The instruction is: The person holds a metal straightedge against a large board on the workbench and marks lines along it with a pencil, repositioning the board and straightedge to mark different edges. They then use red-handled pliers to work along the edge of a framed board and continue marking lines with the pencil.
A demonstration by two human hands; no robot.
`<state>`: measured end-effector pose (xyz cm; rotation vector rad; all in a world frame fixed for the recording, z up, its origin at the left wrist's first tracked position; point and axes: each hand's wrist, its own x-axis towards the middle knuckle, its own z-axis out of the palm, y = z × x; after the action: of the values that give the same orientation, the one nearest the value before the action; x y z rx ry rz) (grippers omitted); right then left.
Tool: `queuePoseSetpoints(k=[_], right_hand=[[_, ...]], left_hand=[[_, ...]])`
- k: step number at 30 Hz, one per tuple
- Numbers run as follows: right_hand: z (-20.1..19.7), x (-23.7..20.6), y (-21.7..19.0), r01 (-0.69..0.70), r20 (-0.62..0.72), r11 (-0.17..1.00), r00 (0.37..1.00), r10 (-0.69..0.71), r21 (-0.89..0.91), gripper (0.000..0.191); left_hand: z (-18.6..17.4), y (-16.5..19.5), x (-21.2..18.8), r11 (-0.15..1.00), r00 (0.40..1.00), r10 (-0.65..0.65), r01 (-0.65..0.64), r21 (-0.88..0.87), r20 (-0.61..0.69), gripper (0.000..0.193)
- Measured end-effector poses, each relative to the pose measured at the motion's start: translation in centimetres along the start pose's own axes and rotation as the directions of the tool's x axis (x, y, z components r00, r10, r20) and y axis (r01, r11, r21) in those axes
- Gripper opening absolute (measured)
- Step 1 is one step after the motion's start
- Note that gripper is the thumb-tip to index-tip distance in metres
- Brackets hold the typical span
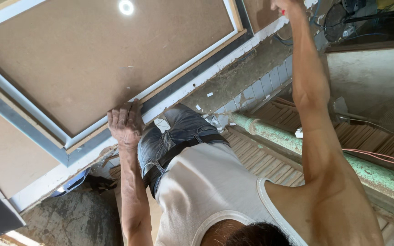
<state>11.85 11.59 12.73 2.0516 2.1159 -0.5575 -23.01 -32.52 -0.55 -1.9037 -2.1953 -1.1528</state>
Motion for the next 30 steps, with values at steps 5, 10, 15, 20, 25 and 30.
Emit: queuePoseSetpoints(k=[5, 10, 15, 20, 25, 30], right_hand=[[-0.7, 1.3, 2.0, -0.074, 0.070, 0.994, 0.995, 0.068, 0.084, 0.012], [-0.9, -1.9, 4.2, -0.155, -0.008, 0.912, 0.985, 0.171, 0.380, 0.011], [4.5, -15.3, -0.9, 0.385, -0.095, 0.719, 0.907, -0.410, 0.579, 0.044], [17.9, -30.7, -12.4, 0.646, -0.031, 0.633, 0.710, -0.703, 0.426, 0.048], [24.5, -39.1, -20.1, 0.823, -0.019, 0.563, 0.565, -0.825, 0.073, 0.048], [26.4, -41.8, -23.9, 0.810, -0.089, 0.580, 0.573, -0.815, -0.093, 0.056]], left_hand=[[0.2, 0.3, -0.1, 0.999, 0.999, -0.041, 0.041, -0.020, 0.016, 0.021], [0.1, 1.0, 1.0, 0.999, 0.998, -0.033, 0.032, 0.009, 0.052, 0.022], [-4.8, -0.4, -1.1, 1.000, 0.998, -0.024, 0.025, -0.017, 0.065, 0.042], [-13.0, -6.5, -5.0, 0.989, 0.990, -0.138, 0.137, 0.060, 0.006, 0.042], [-14.8, -10.5, -6.6, 0.999, 1.000, 0.004, -0.003, -0.035, 0.013, 0.030], [-14.1, -12.0, -7.8, 0.980, 0.999, -0.038, 0.034, -0.198, -0.017, 0.028]])
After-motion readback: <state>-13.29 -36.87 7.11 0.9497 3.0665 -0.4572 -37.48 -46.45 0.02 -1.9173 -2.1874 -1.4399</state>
